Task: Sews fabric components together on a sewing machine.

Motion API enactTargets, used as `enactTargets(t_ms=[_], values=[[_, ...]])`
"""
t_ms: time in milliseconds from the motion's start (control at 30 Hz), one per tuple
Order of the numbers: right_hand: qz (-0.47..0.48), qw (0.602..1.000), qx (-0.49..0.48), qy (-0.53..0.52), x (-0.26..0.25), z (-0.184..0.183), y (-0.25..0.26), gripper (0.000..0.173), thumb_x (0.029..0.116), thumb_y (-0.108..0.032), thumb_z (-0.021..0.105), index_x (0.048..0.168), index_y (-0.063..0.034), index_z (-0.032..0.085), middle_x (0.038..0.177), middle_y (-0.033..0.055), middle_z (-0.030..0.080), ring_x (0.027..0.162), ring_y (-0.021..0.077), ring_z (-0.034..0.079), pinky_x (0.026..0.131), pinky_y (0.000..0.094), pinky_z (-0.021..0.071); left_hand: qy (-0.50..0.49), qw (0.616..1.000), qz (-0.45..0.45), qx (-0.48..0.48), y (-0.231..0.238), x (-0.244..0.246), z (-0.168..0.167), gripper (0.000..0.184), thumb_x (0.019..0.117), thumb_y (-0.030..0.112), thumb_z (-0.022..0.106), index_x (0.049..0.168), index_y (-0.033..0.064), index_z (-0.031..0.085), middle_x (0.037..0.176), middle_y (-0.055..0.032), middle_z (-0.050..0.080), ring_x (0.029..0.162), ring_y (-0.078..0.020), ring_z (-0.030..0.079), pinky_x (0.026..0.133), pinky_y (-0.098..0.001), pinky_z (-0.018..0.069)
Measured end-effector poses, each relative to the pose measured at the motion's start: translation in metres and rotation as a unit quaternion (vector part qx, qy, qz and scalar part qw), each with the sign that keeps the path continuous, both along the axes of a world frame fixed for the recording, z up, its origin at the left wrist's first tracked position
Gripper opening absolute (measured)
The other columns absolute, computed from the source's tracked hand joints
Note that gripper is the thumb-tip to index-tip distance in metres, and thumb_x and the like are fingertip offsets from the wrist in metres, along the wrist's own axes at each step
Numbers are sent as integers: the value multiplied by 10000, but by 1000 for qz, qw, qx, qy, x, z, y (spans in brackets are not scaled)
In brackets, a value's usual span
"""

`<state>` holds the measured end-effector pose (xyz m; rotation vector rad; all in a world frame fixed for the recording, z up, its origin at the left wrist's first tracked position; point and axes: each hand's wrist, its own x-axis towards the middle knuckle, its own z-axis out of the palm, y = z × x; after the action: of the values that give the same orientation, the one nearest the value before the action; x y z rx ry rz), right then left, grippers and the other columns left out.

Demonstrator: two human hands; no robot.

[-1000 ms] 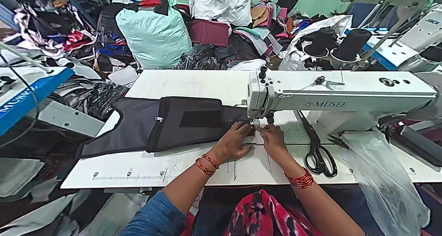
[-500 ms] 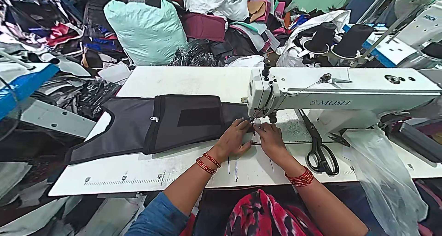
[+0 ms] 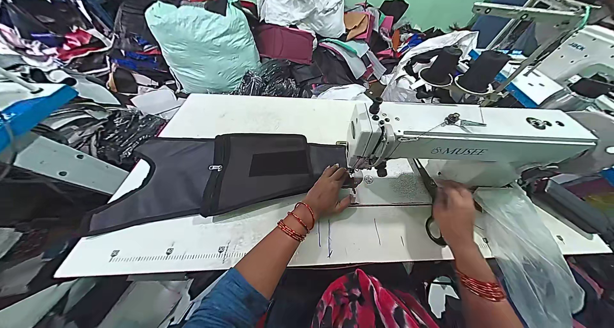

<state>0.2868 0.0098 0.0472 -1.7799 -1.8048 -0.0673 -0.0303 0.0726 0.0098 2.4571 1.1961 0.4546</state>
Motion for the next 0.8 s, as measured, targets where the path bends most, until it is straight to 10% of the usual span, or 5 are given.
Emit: enactTargets(t_ms=[400, 800], values=[[-106, 989, -3, -100, 82, -24, -25, 350, 929, 147, 469, 1212, 107, 671, 1249, 341, 640, 1182, 529, 616, 931, 656, 503, 11, 1000, 6, -1, -1, 1, -2, 609, 975, 408, 524, 1387, -36, 588, 1515, -196, 517, 1496, -357, 375, 1258, -491, 228], [-101, 988, 93, -72, 88, -52, -28, 453, 934, 88, 420, 1350, 90, 597, 1395, 323, 577, 1303, 531, 542, 1093, 613, 417, -14, 1000, -17, -8, -17, -6, 2, 588, 977, 362, 527, 1390, -53, 586, 1494, -209, 538, 1477, -372, 405, 1247, -510, 250]])
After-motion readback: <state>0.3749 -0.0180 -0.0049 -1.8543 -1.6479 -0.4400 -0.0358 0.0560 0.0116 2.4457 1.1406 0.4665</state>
